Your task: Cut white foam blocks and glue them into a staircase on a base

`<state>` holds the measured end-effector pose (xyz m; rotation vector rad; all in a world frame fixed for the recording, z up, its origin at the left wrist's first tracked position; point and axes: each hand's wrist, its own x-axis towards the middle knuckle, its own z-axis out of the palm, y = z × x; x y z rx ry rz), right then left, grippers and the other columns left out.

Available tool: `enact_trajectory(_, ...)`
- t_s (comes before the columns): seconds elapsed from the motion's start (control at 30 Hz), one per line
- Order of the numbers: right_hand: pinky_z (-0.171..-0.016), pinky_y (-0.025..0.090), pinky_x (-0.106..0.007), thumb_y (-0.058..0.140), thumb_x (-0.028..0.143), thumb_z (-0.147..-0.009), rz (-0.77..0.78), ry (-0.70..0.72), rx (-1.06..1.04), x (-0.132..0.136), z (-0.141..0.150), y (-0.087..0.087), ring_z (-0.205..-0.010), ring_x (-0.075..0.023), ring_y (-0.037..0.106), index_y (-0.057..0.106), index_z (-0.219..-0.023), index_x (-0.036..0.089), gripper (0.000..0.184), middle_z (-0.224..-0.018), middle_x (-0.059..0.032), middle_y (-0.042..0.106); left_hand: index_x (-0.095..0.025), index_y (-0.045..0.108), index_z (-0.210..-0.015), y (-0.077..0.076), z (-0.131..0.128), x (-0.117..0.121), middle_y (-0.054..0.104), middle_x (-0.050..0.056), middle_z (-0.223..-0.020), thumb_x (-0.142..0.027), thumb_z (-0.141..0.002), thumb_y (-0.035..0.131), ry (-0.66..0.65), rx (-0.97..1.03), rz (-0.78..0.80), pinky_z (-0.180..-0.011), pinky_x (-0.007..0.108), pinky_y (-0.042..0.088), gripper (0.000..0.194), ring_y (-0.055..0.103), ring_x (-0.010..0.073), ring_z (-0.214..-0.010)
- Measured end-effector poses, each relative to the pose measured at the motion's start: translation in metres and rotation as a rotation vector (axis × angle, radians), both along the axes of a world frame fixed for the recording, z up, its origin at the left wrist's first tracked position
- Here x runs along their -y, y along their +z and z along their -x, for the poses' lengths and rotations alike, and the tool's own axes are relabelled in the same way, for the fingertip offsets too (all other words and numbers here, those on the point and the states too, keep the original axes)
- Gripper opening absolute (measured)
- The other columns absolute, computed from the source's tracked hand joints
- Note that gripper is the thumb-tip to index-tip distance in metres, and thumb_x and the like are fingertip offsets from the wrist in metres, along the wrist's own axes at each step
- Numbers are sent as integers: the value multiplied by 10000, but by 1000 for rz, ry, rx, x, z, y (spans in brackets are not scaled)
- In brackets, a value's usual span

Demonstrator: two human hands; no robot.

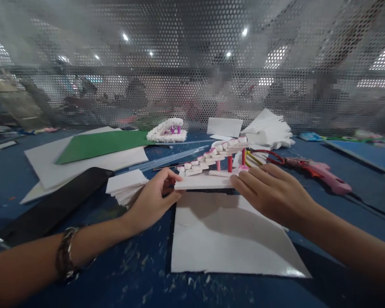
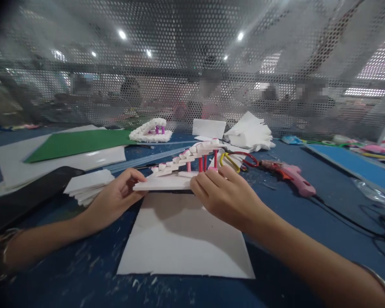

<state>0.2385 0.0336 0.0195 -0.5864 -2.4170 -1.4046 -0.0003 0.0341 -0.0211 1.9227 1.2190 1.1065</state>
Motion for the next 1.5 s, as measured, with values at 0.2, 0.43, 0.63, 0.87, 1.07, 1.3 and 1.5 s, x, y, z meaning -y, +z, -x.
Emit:
enact_trajectory(0.2, -573, 306, -277, 413, 84, -846, -8, -1, -2, -1, 0, 2, -583, -121, 432, 575, -731, 170, 216, -630, -6, 581, -198, 432, -772, 2, -1, 0, 477, -8, -761, -259, -682, 436, 23, -44, -31, -647, 269, 464, 108, 507, 131, -695)
enact_trajectory(0.43, -578, 287, -279, 390, 82, -848, 20, -57, -18, -3, -1, 2, -635, -143, 427, 585, -779, 158, 221, -683, -37, 574, -199, 435, -801, 1, -2, 0, 487, 1, -791, -222, -672, 411, 4, -94, -44, -720, 297, 473, 133, 526, 144, -769)
enact_trajectory(0.63, -600, 283, -273, 431, 135, -831, 172, -259, -155, -16, -5, -4, -690, -168, 425, 598, -828, 189, 176, -706, -48, 548, -204, 398, -1021, -8, -1, -2, 492, 37, -948, -218, -753, 379, 23, -82, -18, -812, 331, 447, 269, 520, 161, -931)
enact_trajectory(0.87, -596, 281, -256, 426, 99, -827, 206, -315, -125, -28, 6, -13, -697, -164, 441, 606, -877, 186, 207, -726, -51, 568, -163, 341, -1096, -8, -1, -5, 484, 72, -976, -178, -730, 409, 49, -122, -48, -830, 386, 433, 373, 515, 183, -932)
enact_trajectory(1.07, -617, 306, -257, 451, 122, -828, 283, -363, -60, -31, 10, -16, -767, -174, 477, 598, -936, 189, 194, -826, -68, 604, -160, 343, -1132, -5, -2, 2, 460, 73, -996, -165, -727, 412, 63, -208, -198, -817, 347, 438, 410, 505, 170, -917)
enact_trajectory(1.3, -551, 322, -248, 412, 99, -834, 392, -480, -65, -38, 14, -14, -819, -185, 518, 576, -1020, 195, 266, -880, -98, 586, -194, 565, -955, 63, 35, -2, 519, 76, -1032, -386, -752, 445, 73, -831, -431, -839, 391, 396, 304, 490, 265, -976)
enact_trajectory(1.5, -464, 307, -228, 395, 131, -837, 491, -534, -89, -48, 19, -14, -764, -187, 579, 558, -1065, 199, 288, -954, -117, 570, -110, 430, -1241, 70, 85, -23, 444, 168, -1269, -614, -625, 470, 183, -1015, 10, -911, 439, 345, 796, 404, 364, -1145)
